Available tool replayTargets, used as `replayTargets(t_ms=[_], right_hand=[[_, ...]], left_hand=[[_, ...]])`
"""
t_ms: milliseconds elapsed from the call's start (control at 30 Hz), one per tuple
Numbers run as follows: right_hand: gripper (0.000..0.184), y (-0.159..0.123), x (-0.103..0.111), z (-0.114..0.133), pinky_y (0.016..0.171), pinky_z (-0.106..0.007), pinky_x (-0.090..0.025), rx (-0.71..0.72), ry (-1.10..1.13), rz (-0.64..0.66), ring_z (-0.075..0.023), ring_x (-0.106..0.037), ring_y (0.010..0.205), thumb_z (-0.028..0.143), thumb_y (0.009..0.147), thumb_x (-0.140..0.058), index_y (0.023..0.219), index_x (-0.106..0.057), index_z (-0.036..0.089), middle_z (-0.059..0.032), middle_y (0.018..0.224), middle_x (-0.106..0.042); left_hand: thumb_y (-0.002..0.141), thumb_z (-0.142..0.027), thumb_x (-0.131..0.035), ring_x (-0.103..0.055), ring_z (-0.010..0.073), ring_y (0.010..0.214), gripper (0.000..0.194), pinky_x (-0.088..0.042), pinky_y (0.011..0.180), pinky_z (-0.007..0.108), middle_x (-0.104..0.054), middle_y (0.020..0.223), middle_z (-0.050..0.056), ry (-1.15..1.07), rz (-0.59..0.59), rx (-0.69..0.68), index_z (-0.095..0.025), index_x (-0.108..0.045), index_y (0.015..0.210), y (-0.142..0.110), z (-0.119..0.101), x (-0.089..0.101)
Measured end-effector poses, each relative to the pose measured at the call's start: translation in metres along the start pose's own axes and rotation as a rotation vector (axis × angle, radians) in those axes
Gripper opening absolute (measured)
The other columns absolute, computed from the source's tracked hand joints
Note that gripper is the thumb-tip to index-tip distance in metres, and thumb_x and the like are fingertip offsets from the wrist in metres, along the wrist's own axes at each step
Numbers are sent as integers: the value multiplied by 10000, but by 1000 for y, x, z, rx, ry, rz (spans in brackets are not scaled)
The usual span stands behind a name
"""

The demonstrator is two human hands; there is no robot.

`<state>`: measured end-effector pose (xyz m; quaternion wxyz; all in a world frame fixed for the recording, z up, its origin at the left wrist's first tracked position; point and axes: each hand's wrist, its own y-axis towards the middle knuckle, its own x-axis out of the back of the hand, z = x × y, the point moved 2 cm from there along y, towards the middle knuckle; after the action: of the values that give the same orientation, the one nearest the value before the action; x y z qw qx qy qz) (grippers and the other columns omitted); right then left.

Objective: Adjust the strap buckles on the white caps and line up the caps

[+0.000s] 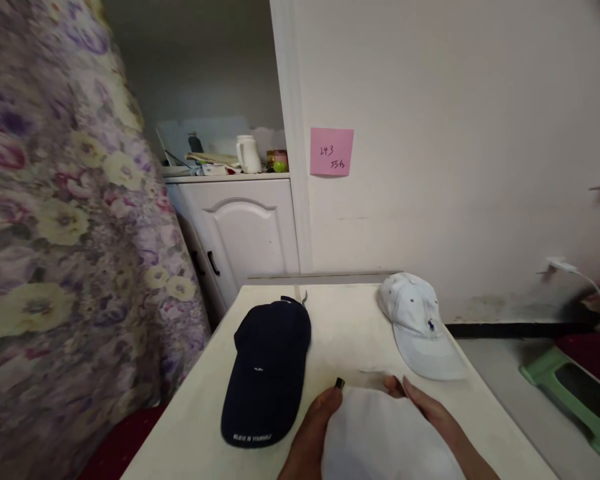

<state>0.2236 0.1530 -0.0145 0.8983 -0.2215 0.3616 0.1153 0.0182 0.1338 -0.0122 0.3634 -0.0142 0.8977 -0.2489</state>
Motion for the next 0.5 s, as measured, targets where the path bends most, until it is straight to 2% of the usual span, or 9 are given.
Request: replayTargets(t_ms=[67,133,233,300,400,500], right_hand=[[289,7,0,-3,972,-477,-518,-61,47,-21,-361,-724,962,476,611,-882,802,-820,267,-75,839,-824],[338,9,3,-5,969,-501,-520,-78,71,-35,-374,-718,995,512,638,-854,852,-819,253,-90,872,-825],[314,6,12,-6,938,-469,-538,-56,75,-33,-361,-717,1003,423,635,-874,899,-814,265,-94,937,-829],[337,6,16,-6,897,-417,-556,-34,95,16,-324,-727,972,320,642,-884,967,-805,272,-85,996,-827],[410,12,22,-10,808,-337,-574,-23,141,96,-238,-748,868,190,727,-836,1128,-760,229,-82,997,-825],[370,23,31,-15,797,-306,-578,-9,241,59,-190,-760,819,115,801,-775,1161,-742,192,-83,966,-835]], left_hand=[[769,-356,-803,-646,349,1218,347,-444,1085,437,-799,1100,101,11,-25,5,-223,-762,1087,-3,-1,4],[763,-370,-803,-616,358,1260,358,-429,1101,458,-790,1134,102,0,-61,3,-241,-758,1094,-5,-2,10],[761,-375,-808,-563,335,1328,373,-397,1132,423,-747,1252,103,4,-139,-12,-235,-753,1103,0,-6,18],[761,-362,-813,-558,326,1335,390,-395,1133,396,-730,1287,109,6,-158,-19,-213,-748,1116,7,-10,21],[770,-356,-804,-618,344,1265,408,-431,1102,410,-770,1194,126,-27,-85,26,-175,-741,1130,16,-13,17],[802,-393,-770,-664,349,1197,428,-451,1087,433,-801,1097,121,-96,61,123,-159,-732,1159,17,-13,10]])
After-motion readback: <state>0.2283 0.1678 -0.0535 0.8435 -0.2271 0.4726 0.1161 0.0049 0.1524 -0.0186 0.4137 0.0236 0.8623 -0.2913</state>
